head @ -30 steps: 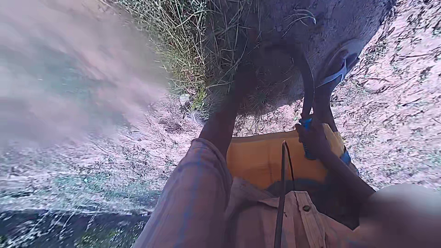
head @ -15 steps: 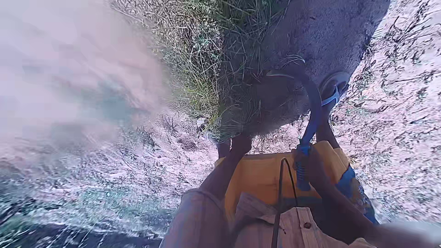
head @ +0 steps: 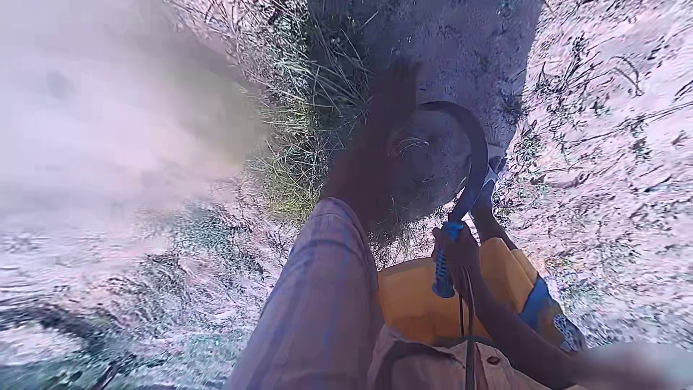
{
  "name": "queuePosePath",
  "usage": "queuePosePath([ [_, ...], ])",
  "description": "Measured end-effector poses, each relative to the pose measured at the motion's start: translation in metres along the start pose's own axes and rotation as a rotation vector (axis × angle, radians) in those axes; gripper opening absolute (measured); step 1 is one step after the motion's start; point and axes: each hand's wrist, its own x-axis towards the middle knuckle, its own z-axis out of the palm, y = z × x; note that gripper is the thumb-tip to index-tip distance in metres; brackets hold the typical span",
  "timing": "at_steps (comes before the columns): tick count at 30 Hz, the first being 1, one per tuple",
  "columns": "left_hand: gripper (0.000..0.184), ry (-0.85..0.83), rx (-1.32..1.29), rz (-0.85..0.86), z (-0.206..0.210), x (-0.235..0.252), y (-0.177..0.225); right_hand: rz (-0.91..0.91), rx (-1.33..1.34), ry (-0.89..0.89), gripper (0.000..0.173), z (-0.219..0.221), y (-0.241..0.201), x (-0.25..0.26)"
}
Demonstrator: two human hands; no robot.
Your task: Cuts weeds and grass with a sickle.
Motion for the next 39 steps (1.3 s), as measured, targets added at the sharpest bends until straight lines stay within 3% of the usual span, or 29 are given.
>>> queuePosePath([
  [5,0.073,-0.101,0.061,-0.304,-0.004,0.023,-0.023,-0.111,0.015,-0.039,0.038,-0.021,-0.026,-0.006],
  [7,0.066,-0.155,0.054,-0.427,-0.006,0.011,-0.032,-0.115,0.041,-0.023,0.033,-0.025,-0.031,-0.002],
  [9,0.046,-0.212,0.045,-0.494,-0.009,-0.007,-0.038,-0.091,0.011,-0.008,0.029,-0.024,-0.037,0.002],
  [11,0.042,-0.231,0.036,-0.521,-0.009,-0.023,-0.049,-0.066,-0.062,-0.021,0.031,-0.023,-0.039,0.004],
  [16,0.037,-0.262,0.082,-0.457,-0.013,-0.048,-0.064,-0.134,-0.303,-0.066,0.03,-0.005,-0.06,0.022],
  [20,0.039,-0.228,0.013,-0.466,-0.01,-0.053,-0.064,-0.266,-0.624,-0.025,0.044,0.041,-0.083,0.087],
  [23,0.039,-0.178,-0.002,-0.421,0.008,-0.062,-0.076,-0.139,-0.944,0.022,0.055,0.055,-0.023,0.105],
  [26,0.044,-0.148,-0.094,-0.389,0.021,-0.078,-0.09,0.095,-1.142,-0.022,0.05,0.029,0.044,0.06],
  [29,0.043,-0.17,-0.149,-0.399,0.025,-0.088,-0.091,0.173,-1.092,-0.041,0.046,0.0,0.068,0.018],
  [32,0.046,-0.161,-0.161,-0.396,0.027,-0.091,-0.094,-0.031,-0.841,0.031,0.044,0.005,0.042,0.017],
  [36,0.046,-0.158,-0.103,-0.405,0.03,-0.092,-0.096,-0.324,-0.813,0.111,0.046,0.039,-0.02,0.079],
  [39,0.05,-0.182,-0.062,-0.387,0.032,-0.094,-0.096,-0.157,-0.956,0.073,0.051,0.064,0.008,0.103],
])
